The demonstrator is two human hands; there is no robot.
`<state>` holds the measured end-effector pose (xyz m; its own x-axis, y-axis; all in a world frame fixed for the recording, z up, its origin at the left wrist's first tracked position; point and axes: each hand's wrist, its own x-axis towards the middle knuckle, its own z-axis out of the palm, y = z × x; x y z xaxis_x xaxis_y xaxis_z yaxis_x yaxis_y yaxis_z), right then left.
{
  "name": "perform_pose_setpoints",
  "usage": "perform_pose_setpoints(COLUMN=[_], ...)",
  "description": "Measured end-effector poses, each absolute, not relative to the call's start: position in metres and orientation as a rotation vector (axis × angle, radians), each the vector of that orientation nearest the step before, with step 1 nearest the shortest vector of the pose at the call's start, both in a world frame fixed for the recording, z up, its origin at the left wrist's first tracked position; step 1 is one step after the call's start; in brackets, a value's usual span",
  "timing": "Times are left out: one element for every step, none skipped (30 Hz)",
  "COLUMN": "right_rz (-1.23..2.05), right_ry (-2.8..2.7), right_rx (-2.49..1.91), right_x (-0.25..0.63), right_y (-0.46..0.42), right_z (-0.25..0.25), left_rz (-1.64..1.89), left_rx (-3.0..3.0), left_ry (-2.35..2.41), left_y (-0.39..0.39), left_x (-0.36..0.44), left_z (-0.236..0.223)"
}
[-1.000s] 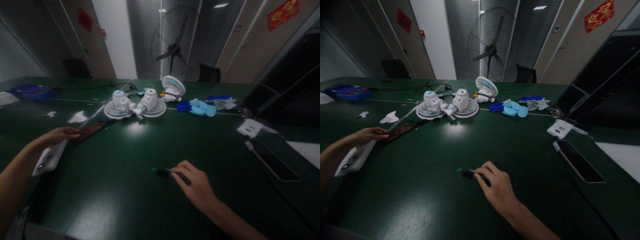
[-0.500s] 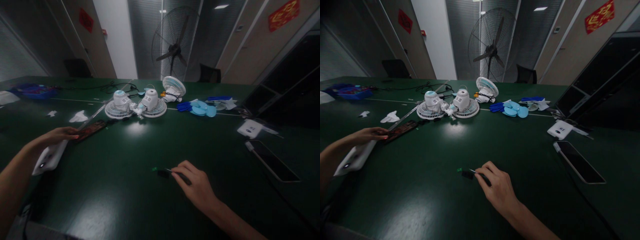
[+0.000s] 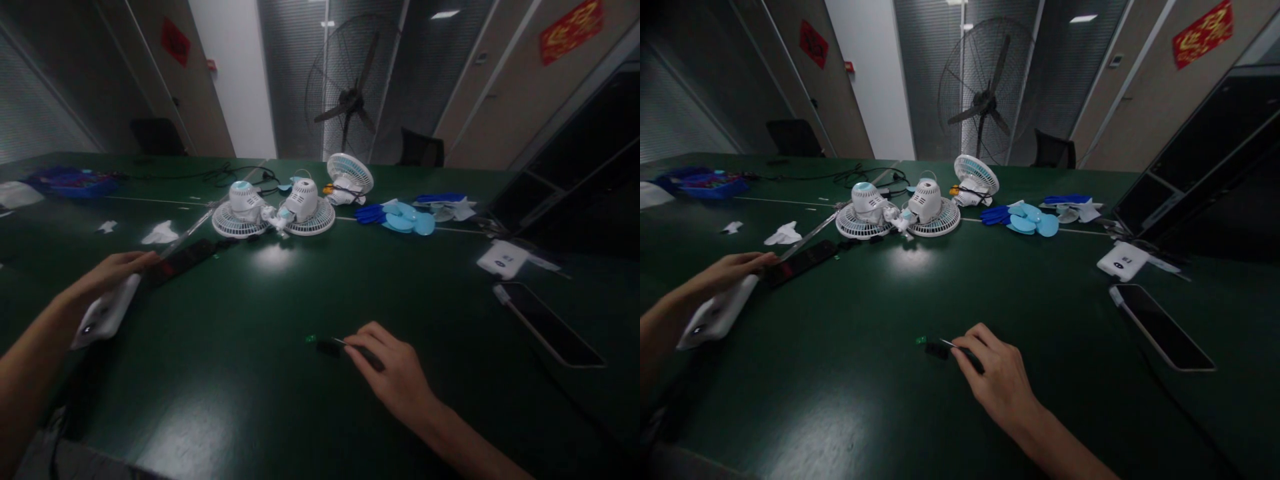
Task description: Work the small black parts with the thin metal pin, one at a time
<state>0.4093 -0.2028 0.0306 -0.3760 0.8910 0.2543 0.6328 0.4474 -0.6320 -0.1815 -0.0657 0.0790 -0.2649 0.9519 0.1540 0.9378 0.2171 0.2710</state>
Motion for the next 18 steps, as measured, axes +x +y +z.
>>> perform_pose_setpoints(right_rz=[0.589, 0.589, 0.584, 0.595, 0.592, 0.582, 0.587, 0.595, 0.609, 0.602, 0.6, 0.593, 0.591, 0.589, 0.586, 0.584, 0.581, 0.581], right_ry=[-2.133, -2.137, -2.135, -2.148, -2.152, -2.148, -2.149, -2.147, -2.146, -2.133, -2.134, -2.129, -2.127, -2.125, -2.122, -2.119, -2.115, -2.111], right_rx=[-1.272, -1.273, -1.276, -1.275, -1.272, -1.271, -1.273, -1.276, -1.279, -1.28, -1.28, -1.281, -1.283, -1.285, -1.289, -1.294, -1.296, -1.298], right_x=[0.409, 0.409, 0.409, 0.41, 0.41, 0.41, 0.411, 0.411, 0.411, 0.412, 0.412, 0.412, 0.412, 0.411, 0.411, 0.411, 0.411, 0.411], right_y=[-0.203, -0.203, -0.202, -0.202, -0.202, -0.202, -0.202, -0.202, -0.202, -0.202, -0.203, -0.203, -0.203, -0.204, -0.204, -0.204, -0.204, -0.204], right_z=[0.031, 0.031, 0.031, 0.03, 0.03, 0.029, 0.029, 0.028, 0.028, 0.028, 0.028, 0.028, 0.028, 0.028, 0.028, 0.028, 0.028, 0.028], left_rz=[0.503, 0.558, 0.632, 0.68, 0.703, 0.686, 0.645, 0.583, 0.509, 0.447, 0.411, 0.383, 0.377, 0.371, 0.371, 0.38, 0.395, 0.416], left_rx=[1.805, 1.772, 1.857, 2.009, 2.165, 2.315, 2.449, 2.535, 2.584, 2.603, 2.61, 2.6, 2.574, 2.559, 2.546, 2.534, 2.521, 2.504], left_ry=[2.446, 2.498, 2.537, 2.436, 2.229, 2.007, 1.789, 1.599, 1.436, 1.312, 1.214, 1.142, 1.107, 1.07, 1.03, 0.986, 0.937, 0.894], left_y=[-0.067, -0.069, -0.072, -0.075, -0.081, -0.088, -0.097, -0.108, -0.119, -0.129, -0.139, -0.147, -0.152, -0.155, -0.156, -0.155, -0.154, -0.152], left_x=[-0.17, -0.157, -0.14, -0.12, -0.097, -0.072, -0.046, -0.02, 0.006, 0.029, 0.051, 0.069, 0.084, 0.095, 0.104, 0.11, 0.114, 0.116], left_z=[0.08, 0.08, 0.078, 0.076, 0.074, 0.071, 0.068, 0.067, 0.065, 0.065, 0.065, 0.064, 0.063, 0.061, 0.058, 0.054, 0.049, 0.044])
